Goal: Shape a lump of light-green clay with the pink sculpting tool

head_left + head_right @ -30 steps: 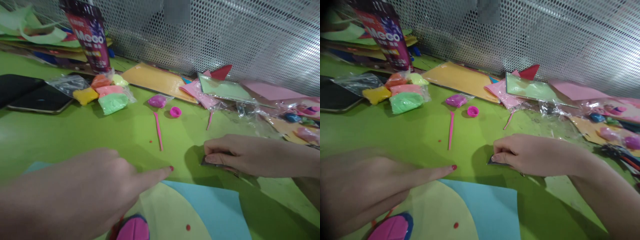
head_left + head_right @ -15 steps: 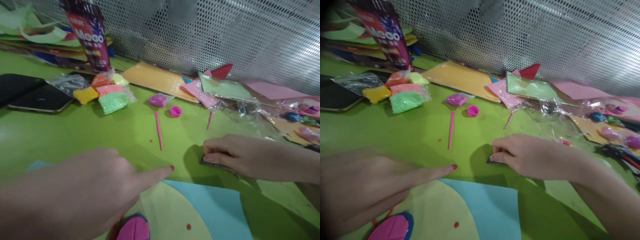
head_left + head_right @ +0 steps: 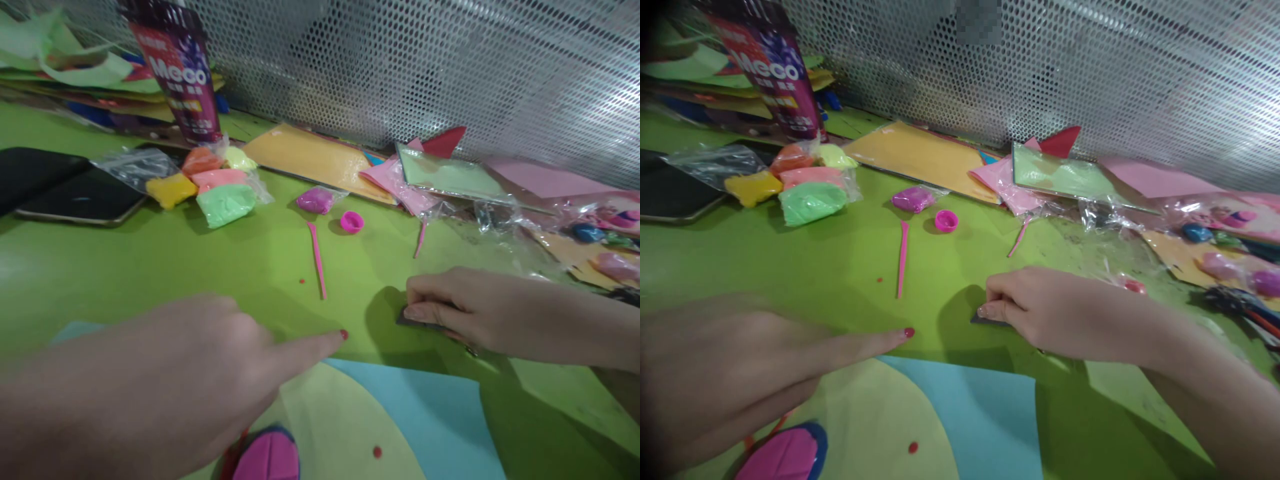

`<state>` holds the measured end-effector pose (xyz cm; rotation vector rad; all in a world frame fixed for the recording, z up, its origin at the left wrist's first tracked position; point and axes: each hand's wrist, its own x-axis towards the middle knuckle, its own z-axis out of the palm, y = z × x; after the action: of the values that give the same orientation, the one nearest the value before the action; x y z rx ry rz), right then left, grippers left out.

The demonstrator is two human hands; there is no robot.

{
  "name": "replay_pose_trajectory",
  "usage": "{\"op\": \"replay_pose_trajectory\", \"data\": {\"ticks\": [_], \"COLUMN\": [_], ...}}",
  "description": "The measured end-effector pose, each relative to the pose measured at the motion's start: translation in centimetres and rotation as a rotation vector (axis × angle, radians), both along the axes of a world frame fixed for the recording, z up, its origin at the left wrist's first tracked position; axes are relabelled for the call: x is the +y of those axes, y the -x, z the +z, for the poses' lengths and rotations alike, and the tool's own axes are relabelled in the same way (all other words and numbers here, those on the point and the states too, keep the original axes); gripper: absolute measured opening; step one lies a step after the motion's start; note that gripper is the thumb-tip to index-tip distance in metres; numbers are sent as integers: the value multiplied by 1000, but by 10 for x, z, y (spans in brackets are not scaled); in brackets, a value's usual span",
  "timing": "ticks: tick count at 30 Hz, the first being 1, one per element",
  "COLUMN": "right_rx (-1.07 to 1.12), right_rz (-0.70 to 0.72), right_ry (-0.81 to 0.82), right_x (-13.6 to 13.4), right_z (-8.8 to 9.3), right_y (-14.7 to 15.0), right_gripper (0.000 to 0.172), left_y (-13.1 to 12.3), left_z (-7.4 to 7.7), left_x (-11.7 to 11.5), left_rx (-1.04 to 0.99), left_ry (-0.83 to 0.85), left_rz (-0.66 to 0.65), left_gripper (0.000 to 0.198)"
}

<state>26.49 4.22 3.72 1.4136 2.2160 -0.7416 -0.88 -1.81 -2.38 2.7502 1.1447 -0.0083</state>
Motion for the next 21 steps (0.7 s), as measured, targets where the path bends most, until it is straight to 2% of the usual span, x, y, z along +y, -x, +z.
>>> {"op": "replay_pose_trajectory", "data": {"ticks": [3, 7, 12, 14, 16, 18, 21], "right_rx": [-14, -37, -73, -67, -52, -39, -30], "right_rz": [-10, -16, 2, 10, 19, 23, 25], "right_ry": [-8, -7, -30, -40, -44, -49, -43], "right_x": [0, 0, -2, -1, 1, 2, 2], "right_z": [-1, -1, -3, -3, -4, -3, -1], "right_y": [-2, -2, -4, -7, -9, -11, -10], "right_gripper": [46, 45, 45, 45, 45, 45, 45], "left_y": [-1, -2, 3, 3, 0, -4, -5], "left_z": [0, -4, -17, -12, -3, 6, 9], "left_x": [1, 4, 9, 7, 5, 2, 1], "left_rx": [-28, 48, -80, -54, 17, -7, 56], "left_ry": [-29, -10, 34, -20, -71, -91, -56], "left_rz": [-175, -124, -210, -181, -90, -170, -145], "left_gripper": [63, 67, 81, 81, 78, 72, 70]}}
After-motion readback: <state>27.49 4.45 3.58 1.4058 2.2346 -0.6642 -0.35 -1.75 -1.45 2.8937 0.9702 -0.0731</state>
